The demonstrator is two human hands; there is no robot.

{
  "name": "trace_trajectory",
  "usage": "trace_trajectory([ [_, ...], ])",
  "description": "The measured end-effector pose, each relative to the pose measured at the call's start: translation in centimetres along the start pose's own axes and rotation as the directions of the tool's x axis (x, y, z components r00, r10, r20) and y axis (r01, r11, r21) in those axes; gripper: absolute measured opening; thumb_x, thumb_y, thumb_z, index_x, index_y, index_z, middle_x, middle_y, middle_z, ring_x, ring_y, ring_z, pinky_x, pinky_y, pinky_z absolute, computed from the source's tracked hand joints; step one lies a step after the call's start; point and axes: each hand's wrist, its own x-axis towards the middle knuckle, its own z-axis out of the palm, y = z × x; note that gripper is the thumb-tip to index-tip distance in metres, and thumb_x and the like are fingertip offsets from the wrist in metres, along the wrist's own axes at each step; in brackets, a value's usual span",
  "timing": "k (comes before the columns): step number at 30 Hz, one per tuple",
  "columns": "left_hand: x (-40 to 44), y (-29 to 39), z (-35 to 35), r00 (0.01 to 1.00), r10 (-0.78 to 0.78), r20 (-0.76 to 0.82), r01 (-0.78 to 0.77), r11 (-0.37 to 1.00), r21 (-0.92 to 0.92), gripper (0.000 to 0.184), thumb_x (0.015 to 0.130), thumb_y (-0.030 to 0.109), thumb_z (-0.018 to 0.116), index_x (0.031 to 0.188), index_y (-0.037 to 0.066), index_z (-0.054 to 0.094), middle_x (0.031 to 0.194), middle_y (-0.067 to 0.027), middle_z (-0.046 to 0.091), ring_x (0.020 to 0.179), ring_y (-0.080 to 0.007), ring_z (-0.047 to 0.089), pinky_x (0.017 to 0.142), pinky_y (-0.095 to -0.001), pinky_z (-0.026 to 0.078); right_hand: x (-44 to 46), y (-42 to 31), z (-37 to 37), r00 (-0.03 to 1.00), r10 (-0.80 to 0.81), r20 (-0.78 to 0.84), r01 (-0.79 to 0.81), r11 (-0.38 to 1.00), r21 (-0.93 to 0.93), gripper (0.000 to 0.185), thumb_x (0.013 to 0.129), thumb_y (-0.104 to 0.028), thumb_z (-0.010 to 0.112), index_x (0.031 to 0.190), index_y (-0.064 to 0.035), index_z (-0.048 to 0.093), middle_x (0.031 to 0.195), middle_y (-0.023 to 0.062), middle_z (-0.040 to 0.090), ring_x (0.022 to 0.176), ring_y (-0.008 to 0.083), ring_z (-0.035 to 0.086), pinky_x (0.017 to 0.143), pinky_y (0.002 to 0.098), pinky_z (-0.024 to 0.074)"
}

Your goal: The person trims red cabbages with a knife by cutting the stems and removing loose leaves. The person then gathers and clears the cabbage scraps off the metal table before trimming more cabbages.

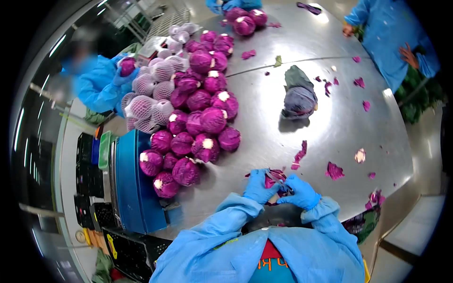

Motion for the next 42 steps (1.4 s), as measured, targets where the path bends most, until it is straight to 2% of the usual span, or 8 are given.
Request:
trace_trajectory([
  [5, 0.1, 0.0, 0.1, 0.999, 0.016, -0.046, -0.013, 0.998, 0.066, 0.072, 0.072, 0.042, 0.078, 0.116, -0.004, 0.044, 0.109, -0.0201, 0.049, 0.101, -0.0307, 0.054, 0.092, -0.0363, 0.045, -0.7, 0.9, 0.7, 0.986, -0.119, -0.115, 0.128, 0.989, 0.075, 0.034, 0.074, -0.023, 0.08, 0.088, -0.0051, 0.055, 0.08, 0.0069, 0.046, 0.067, 0.0193, 0.045, 0.061, 0.03, 0.0399],
  [11, 0.3, 0.4, -1.1, 0.999, 0.054, -0.002, -0.054, 0.998, 0.03, 0.07, 0.073, 0.042, 0.078, 0.117, -0.003, 0.047, 0.109, -0.0186, 0.049, 0.102, -0.0305, 0.053, 0.093, -0.0368, 0.044, -2.3, 2.6, 3.9, 0.885, 0.263, -0.384, -0.004, 0.83, 0.558, 0.017, 0.076, 0.001, 0.067, 0.077, -0.0055, 0.051, 0.072, 0.0074, 0.045, 0.062, 0.0145, 0.044, 0.057, 0.0293, 0.0397],
  [17, -0.2, -4.8, -3.0, 0.989, 0.068, 0.132, -0.02, 0.943, -0.332, 0.059, 0.086, 0.036, 0.068, 0.128, 0.001, 0.047, 0.124, -0.0156, 0.051, 0.118, -0.0265, 0.049, 0.104, -0.0363, 0.037, -5.1, 7.5, 1.1, 0.753, 0.058, -0.655, -0.33, 0.895, -0.301, 0.008, 0.079, -0.004, 0.06, 0.079, -0.0045, 0.052, 0.076, 0.016, 0.048, 0.068, 0.0357, 0.052, 0.059, 0.0423, 0.0439],
  [22, -0.8, -5.2, -3.4, 0.982, 0.004, 0.189, 0.107, 0.815, -0.57, 0.066, 0.087, 0.041, 0.066, 0.133, 0.001, 0.042, 0.128, -0.0149, 0.051, 0.119, -0.0242, 0.049, 0.106, -0.0349, 0.036, -5.4, 3.8, -3.3, 0.555, 0.126, -0.822, -0.467, 0.865, -0.183, 0.038, 0.081, -0.017, 0.071, 0.116, -0.0079, 0.06, 0.1, 0.0085, 0.058, 0.085, 0.0237, 0.059, 0.074, 0.032, 0.0503],
  [25, -0.5, -5.3, -3.9, 0.971, 0.066, 0.231, 0.054, 0.876, -0.48, 0.066, 0.087, 0.041, 0.067, 0.134, 0.002, 0.044, 0.13, -0.0125, 0.051, 0.12, -0.0222, 0.049, 0.107, -0.0347, 0.034, -3.4, 2.1, -1.3, 0.71, 0.356, -0.608, -0.232, 0.933, 0.276, 0.047, 0.08, -0.02, 0.075, 0.123, -0.0097, 0.059, 0.099, 0.0015, 0.057, 0.087, 0.0122, 0.055, 0.071, 0.0251, 0.0455],
  [30, -0.1, -0.8, -5.8, 0.911, 0.084, 0.405, -0.006, 0.982, -0.19, 0.066, 0.085, 0.033, 0.069, 0.137, 0.001, 0.042, 0.131, -0.0157, 0.05, 0.122, -0.0264, 0.048, 0.106, -0.0367, 0.036, 2.0, -0.2, 1.5, 0.909, 0.389, -0.153, -0.318, 0.881, 0.35, 0.063, 0.076, -0.037, 0.079, 0.127, -0.0057, 0.057, 0.106, 0.0107, 0.06, 0.093, 0.0201, 0.058, 0.083, 0.0319, 0.0479],
  [34, -1.0, -1.0, -3.0, 0.976, 0.113, 0.185, -0.092, 0.988, -0.122, 0.07, 0.073, 0.041, 0.078, 0.126, 0.003, 0.052, 0.12, -0.0188, 0.056, 0.113, -0.0328, 0.054, 0.101, -0.0395, 0.041, 3.2, 2.4, 1.2, 0.95, 0.301, 0.087, -0.293, 0.751, 0.592, 0.052, 0.079, -0.032, 0.078, 0.119, -0.0023, 0.064, 0.109, 0.0156, 0.067, 0.099, 0.019, 0.062, 0.087, 0.0314, 0.0491],
  [42, 0.1, 0.9, -3.9, 0.922, -0.043, 0.385, 0.183, 0.924, -0.335, 0.083, 0.071, 0.035, 0.083, 0.133, -0.003, 0.044, 0.126, -0.0173, 0.053, 0.117, -0.0254, 0.053, 0.102, -0.0352, 0.042, 2.9, 2.9, 1.9, 0.985, 0.16, -0.062, -0.162, 0.986, -0.026, 0.034, 0.086, -0.04, 0.064, 0.096, -0.0081, 0.066, 0.088, 0.0145, 0.062, 0.081, 0.0303, 0.062, 0.072, 0.0395, 0.0486],
])
